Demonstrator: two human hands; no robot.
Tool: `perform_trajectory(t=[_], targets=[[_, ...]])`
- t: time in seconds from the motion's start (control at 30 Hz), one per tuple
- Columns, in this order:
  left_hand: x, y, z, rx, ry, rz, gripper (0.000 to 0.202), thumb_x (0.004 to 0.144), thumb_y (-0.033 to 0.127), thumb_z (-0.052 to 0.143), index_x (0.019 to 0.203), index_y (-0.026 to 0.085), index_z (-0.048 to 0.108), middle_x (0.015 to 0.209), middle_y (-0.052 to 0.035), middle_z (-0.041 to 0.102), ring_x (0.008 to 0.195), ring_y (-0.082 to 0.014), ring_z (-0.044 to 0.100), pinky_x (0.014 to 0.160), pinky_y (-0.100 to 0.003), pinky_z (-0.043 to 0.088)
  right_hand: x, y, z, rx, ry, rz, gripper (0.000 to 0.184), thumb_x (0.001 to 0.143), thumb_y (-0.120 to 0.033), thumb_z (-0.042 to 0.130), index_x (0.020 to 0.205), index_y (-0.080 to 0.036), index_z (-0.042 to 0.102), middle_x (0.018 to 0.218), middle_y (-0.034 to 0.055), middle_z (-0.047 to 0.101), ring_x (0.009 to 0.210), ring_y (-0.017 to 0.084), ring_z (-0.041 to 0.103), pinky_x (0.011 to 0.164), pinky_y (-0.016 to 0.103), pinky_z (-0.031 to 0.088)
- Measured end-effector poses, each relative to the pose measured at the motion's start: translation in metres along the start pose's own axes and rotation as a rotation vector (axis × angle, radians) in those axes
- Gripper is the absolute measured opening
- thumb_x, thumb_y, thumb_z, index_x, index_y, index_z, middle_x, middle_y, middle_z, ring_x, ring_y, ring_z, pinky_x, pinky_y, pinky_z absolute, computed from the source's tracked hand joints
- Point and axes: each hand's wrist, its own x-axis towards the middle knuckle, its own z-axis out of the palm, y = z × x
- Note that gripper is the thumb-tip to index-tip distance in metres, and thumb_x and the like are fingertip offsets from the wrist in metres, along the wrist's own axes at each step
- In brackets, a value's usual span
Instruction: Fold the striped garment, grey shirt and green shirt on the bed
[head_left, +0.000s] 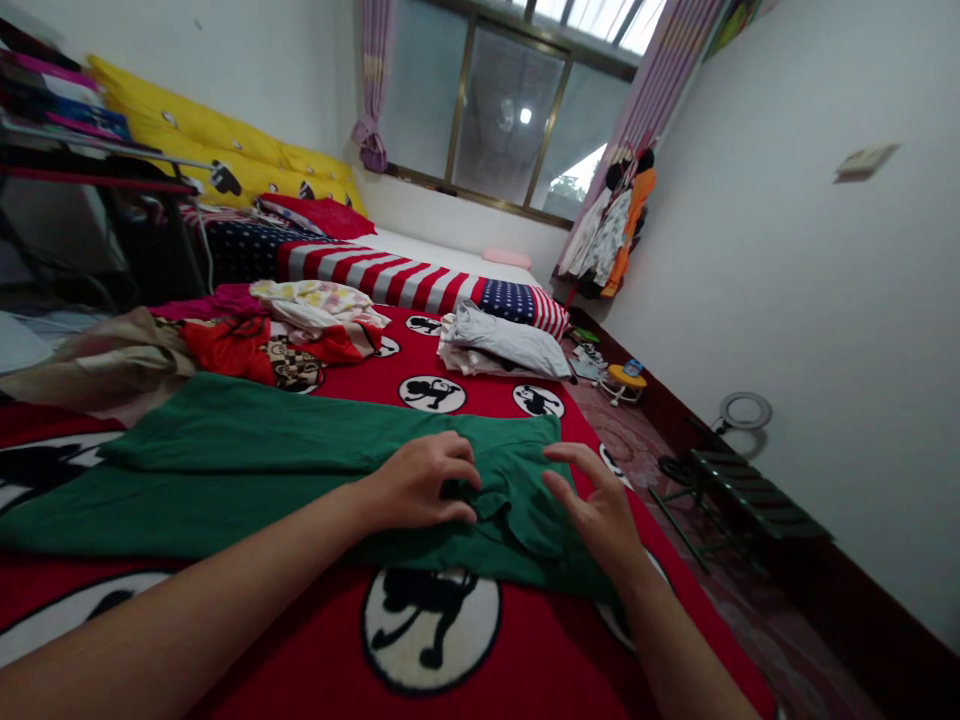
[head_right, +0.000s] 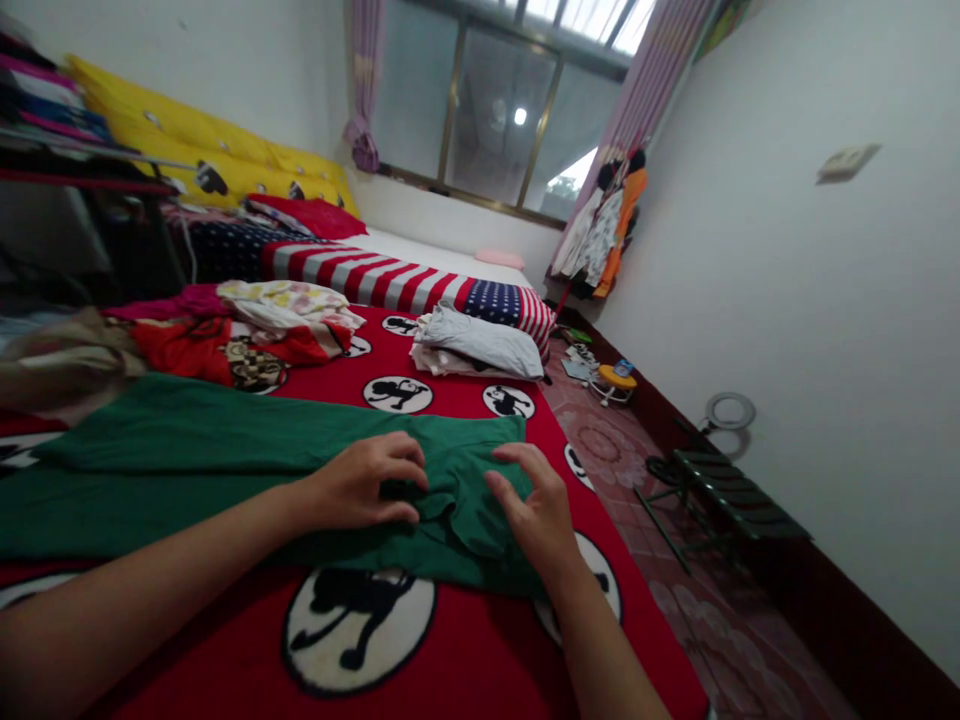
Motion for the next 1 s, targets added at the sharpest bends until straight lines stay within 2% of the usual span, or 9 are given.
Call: perform_trajectory(t=[0.13,0.2,0.23,0.33,0.53,0.67,0.73,0.83,1.0], targets=[[-0.006,0.011,0.002,0.187,-0.062,0.085,0.018,0.081,0.025,0.066,0.099,0.023,0.068,0.103,-0.0045,0.061,0.092,-0.0199,0.056,0.08,-0.031,0.045,-0.024,-0.021,-0.019,-0.095,-0.323,-0.014,0.026,0.07,-0.027,0.078,0.093,-0.024,0.067,0.103,0.0042,0.063,0.096,0.02,0.059,0.085,0.031,0.046],[-0.003,0.013,0.001,0.24,-0.072,0.111,0.018,0.083,0.015,0.058,0.096,0.023,0.067,0.103,-0.0043,0.06,0.092,-0.0191,0.056,0.08,-0.03,0.044,-0.035,-0.02,-0.02,-0.14,-0.386,0.003,0.015,0.075,-0.02,0.073,0.088,-0.023,0.068,0.097,0.0036,0.062,0.09,0.018,0.06,0.079,0.029,0.045],[-0.001,0.013,0.0,0.249,-0.075,0.112,0.021,0.083,0.011,0.055,0.094,0.023,0.067,0.103,-0.0039,0.06,0.091,-0.0182,0.056,0.079,-0.029,0.044,-0.04,-0.017,-0.02,-0.132,-0.39,0.012,0.008,0.079,-0.018,0.068,0.086,-0.022,0.068,0.093,0.0032,0.062,0.086,0.017,0.06,0.076,0.027,0.045],[0.001,0.013,-0.009,0.201,-0.079,0.048,0.025,0.081,0.008,0.051,0.094,0.023,0.066,0.103,-0.0023,0.06,0.087,-0.0151,0.059,0.075,-0.026,0.044,-0.047,-0.01,-0.021,-0.067,-0.325,0.016,0.011,0.088,-0.015,0.056,0.086,-0.021,0.065,0.087,0.0028,0.062,0.082,0.015,0.059,0.072,0.026,0.044],[-0.004,0.019,-0.018,0.13,-0.067,-0.075,0.012,0.08,0.024,0.058,0.083,0.021,0.069,0.112,-0.0045,0.059,0.097,-0.0205,0.059,0.084,-0.032,0.046,-0.048,-0.014,-0.024,-0.206,-0.402,0.001,0.01,0.085,-0.025,0.063,0.076,-0.022,0.066,0.081,0.0019,0.061,0.077,0.016,0.058,0.07,0.027,0.042],[-0.004,0.025,-0.012,0.034,-0.005,-0.015,0.019,0.083,0.037,0.061,0.089,0.023,0.072,0.122,-0.006,0.058,0.11,-0.0236,0.054,0.093,-0.037,0.042,-0.047,-0.021,-0.02,-0.175,-0.257,-0.05,0.015,0.089,-0.031,0.057,0.09,-0.022,0.069,0.108,0.0072,0.06,0.1,0.019,0.057,0.086,0.031,0.044],[-0.003,0.025,-0.008,-0.018,-0.069,0.018,0.019,0.084,0.038,0.061,0.081,0.022,0.073,0.114,-0.0047,0.064,0.103,-0.0214,0.057,0.091,-0.035,0.043,-0.043,-0.026,-0.016,-0.186,-0.33,-0.072,0.017,0.09,-0.032,0.056,0.095,-0.024,0.07,0.112,0.0071,0.06,0.102,0.019,0.057,0.088,0.032,0.044],[-0.001,0.022,0.0,-0.114,-0.148,-0.026,0.02,0.086,0.033,0.06,0.078,0.02,0.073,0.097,-0.0039,0.071,0.092,-0.018,0.062,0.084,-0.03,0.046,-0.029,-0.035,-0.009,-0.205,-0.493,-0.042,0.023,0.091,-0.034,0.054,0.078,-0.023,0.069,0.095,0.0048,0.064,0.086,0.017,0.06,0.075,0.028,0.046],[-0.002,0.015,-0.002,-0.356,-0.085,-0.112,0.017,0.086,0.028,0.061,0.085,0.017,0.074,0.099,-0.0063,0.073,0.093,-0.0162,0.066,0.085,-0.025,0.047,-0.007,-0.035,0.019,-0.078,-0.342,-0.089,0.023,0.093,-0.037,0.047,0.092,-0.023,0.065,0.09,0.0052,0.064,0.081,0.017,0.061,0.072,0.028,0.047]])
